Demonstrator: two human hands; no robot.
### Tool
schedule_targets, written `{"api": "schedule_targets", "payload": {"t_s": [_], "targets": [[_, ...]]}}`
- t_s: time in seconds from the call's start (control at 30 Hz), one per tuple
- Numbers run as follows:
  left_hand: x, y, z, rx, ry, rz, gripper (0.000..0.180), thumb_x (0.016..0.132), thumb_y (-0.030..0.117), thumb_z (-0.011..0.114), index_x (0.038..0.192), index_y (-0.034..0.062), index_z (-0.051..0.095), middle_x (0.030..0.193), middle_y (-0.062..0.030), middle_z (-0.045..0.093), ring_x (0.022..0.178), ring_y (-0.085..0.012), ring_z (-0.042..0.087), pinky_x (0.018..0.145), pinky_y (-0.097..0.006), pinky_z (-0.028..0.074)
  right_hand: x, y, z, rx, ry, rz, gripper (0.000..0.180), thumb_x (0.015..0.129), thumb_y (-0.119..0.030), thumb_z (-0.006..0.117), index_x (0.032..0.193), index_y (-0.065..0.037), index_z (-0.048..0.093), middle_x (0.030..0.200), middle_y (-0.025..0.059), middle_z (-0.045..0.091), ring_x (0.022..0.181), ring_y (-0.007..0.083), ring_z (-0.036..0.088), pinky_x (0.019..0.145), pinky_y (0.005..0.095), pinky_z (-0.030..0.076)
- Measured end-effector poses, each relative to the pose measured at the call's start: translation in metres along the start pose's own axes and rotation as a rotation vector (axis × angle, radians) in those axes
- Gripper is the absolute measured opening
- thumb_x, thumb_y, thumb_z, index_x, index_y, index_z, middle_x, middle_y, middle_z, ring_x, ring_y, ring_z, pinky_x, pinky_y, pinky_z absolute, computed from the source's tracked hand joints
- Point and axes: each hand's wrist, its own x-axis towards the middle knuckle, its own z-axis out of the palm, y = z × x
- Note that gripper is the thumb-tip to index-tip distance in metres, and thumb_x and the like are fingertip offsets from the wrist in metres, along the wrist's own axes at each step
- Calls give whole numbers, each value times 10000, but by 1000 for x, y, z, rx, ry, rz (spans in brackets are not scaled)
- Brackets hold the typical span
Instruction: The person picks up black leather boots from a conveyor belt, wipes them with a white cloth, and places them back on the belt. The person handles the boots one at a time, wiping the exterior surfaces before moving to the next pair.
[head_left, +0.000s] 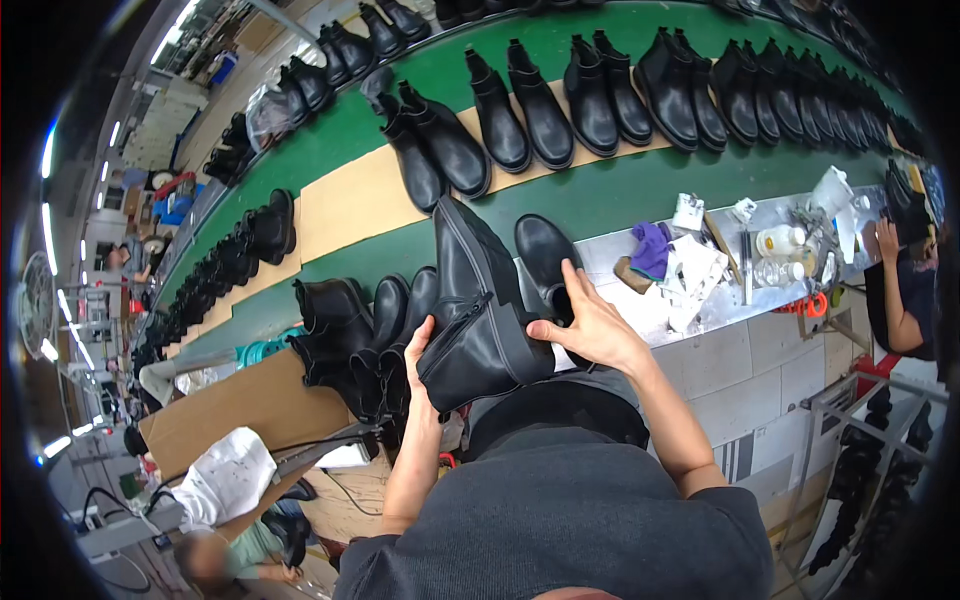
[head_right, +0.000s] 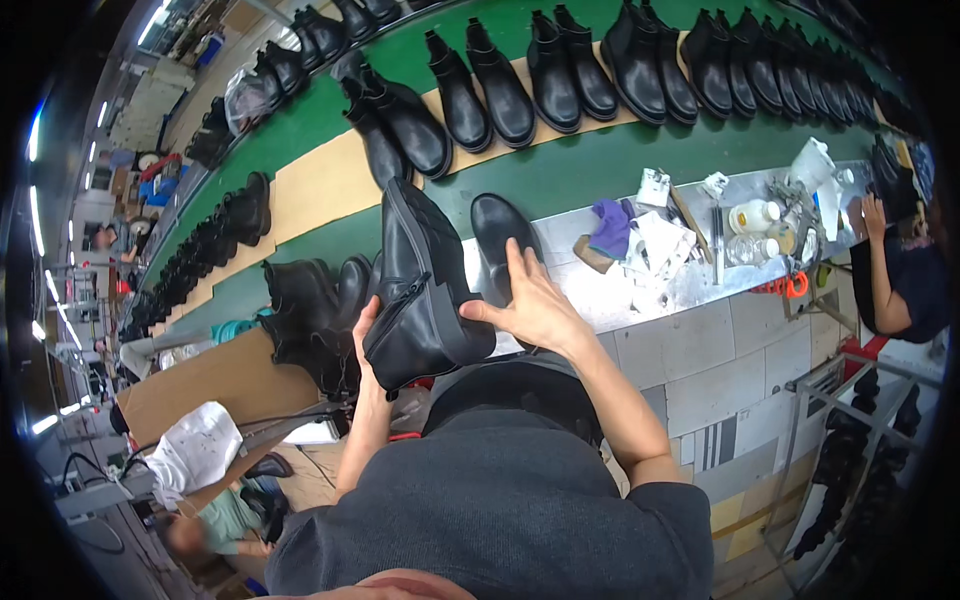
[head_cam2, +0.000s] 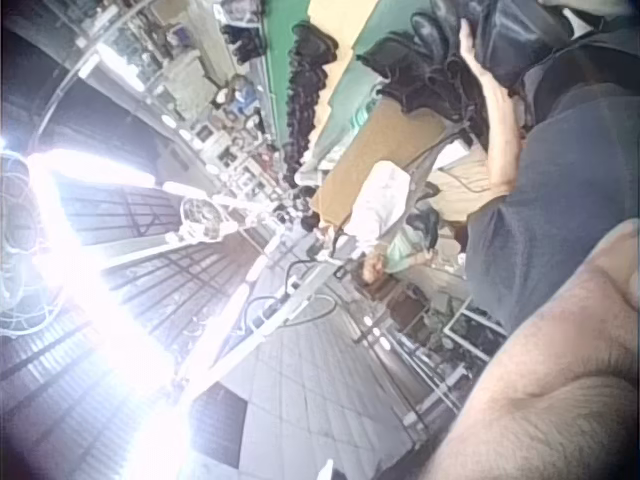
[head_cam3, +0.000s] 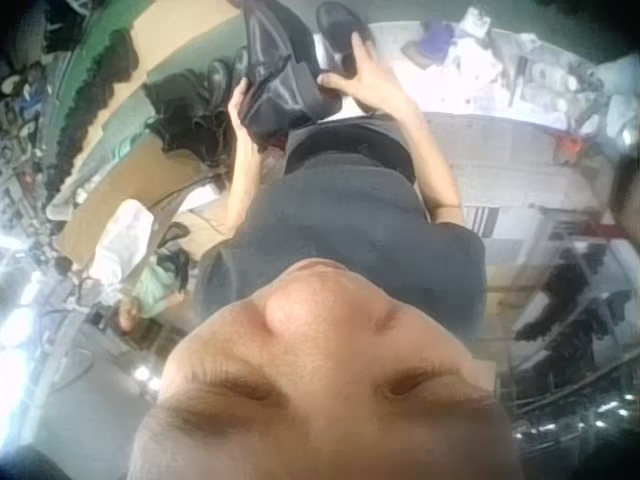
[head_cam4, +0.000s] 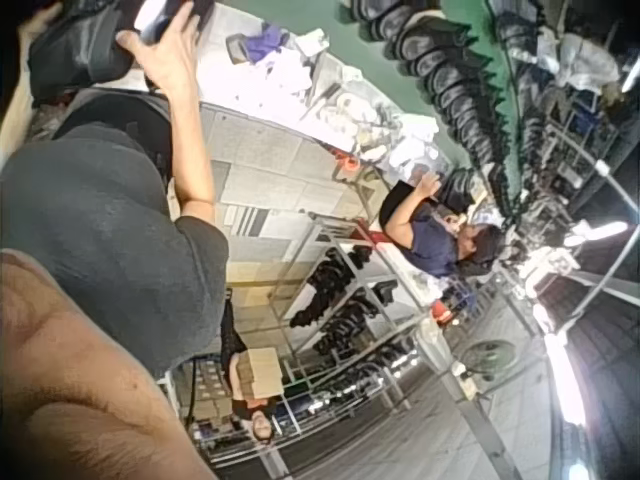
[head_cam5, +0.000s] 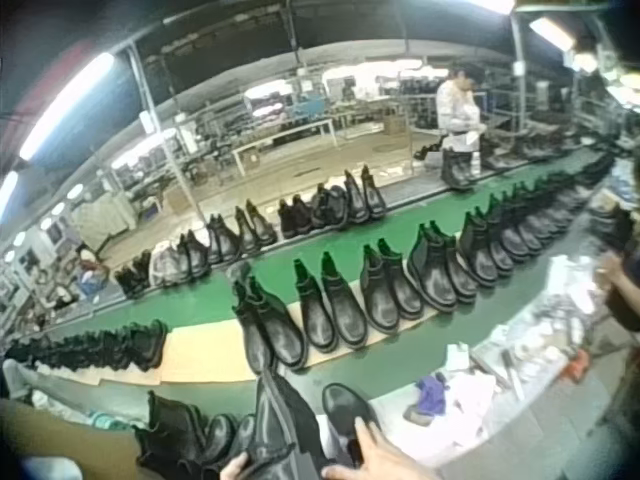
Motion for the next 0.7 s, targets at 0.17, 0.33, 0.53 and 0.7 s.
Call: {"api": "schedule_targets", "payload": {"t_s": [0.17, 0.33, 0.53, 0.7], "targets": [[-2, -10, -59, -123, -134, 90, 683, 917, 479, 435, 1340, -57, 453, 1356, -256, 490, 1251, -409, 478, 1081, -542, 328, 16, 60, 7, 100, 17, -40, 548, 868, -220, 606, 1321, 61, 476, 1113, 245, 651, 1077, 336, 628, 928, 375, 473], [-5, -16, -73, -164, -293, 110, 646, 902, 446, 472, 1340, -28, 468, 1339, -236, 514, 1233, -399, 496, 1074, -540, 342, 7, 157, -22, 850, -105, 14, 346, 876, 44, 426, 1184, 73, 581, 1096, 130, 669, 1040, 212, 634, 911, 336, 499], [-21, -8, 12, 390, 256, 186, 378, 923, 195, 530, 1146, -104, 589, 1072, -210, 667, 984, -290, 667, 920, -407, 523, -39, 140, -23, 1300, 107, 105, 365, 866, 39, 426, 1198, 74, 572, 1076, 128, 673, 993, 199, 639, 881, 326, 505], [13, -39, 5, 700, 442, -12, 499, 963, 240, 546, 1258, -149, 440, 1236, -223, 567, 1158, -285, 566, 978, -433, 483, -9, 73, -26, 134, 120, -36, 379, 893, -35, 488, 1257, 48, 548, 1011, 124, 681, 834, 189, 623, 778, 317, 487]]}}
